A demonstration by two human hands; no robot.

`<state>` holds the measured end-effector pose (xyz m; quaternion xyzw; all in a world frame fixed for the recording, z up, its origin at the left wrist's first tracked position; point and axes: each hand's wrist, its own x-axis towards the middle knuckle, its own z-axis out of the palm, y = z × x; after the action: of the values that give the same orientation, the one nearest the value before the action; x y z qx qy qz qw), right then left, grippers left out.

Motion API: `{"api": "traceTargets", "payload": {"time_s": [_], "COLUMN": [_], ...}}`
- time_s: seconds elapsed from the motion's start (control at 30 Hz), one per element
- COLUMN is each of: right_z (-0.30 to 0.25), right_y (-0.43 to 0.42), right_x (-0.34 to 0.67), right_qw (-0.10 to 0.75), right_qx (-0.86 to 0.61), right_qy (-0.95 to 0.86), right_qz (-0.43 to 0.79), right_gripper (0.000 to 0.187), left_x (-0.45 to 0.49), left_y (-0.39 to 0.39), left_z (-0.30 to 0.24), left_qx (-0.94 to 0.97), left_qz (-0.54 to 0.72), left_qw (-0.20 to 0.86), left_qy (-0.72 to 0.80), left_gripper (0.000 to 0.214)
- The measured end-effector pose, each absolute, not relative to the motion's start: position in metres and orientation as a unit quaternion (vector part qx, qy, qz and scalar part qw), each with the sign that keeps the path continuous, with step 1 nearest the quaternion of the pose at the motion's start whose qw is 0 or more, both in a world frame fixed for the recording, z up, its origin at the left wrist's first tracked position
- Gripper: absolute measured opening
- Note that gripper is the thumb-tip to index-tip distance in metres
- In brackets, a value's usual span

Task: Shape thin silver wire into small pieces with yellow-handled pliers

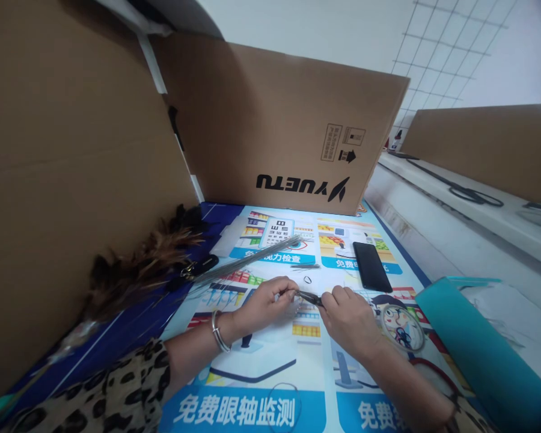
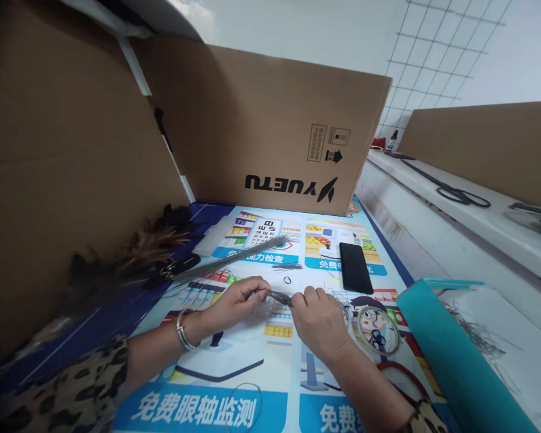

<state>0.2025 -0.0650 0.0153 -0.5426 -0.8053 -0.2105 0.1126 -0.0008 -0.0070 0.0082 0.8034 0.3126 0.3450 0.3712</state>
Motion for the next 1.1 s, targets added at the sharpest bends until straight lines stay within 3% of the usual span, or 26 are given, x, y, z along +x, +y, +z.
{"api": "traceTargets", "payload": {"time_s": [1.1], "right_z": [0.0115], "right_y": [-0.0653], "right_x": [0.1972], "right_qw": [0.124], "right_qx": [-0.59], "right_qy": [-0.795], "right_qz": [-0.06], "right_gripper": [0.017], "left_x": [-0.0015], "left_y": [-0.0102], "left_z": [0.0121], "left_qx": [0.811], "left_qz": [0.367], "left_qw": [0.346], "left_qy": [0.297], "left_gripper": [0.016]}}
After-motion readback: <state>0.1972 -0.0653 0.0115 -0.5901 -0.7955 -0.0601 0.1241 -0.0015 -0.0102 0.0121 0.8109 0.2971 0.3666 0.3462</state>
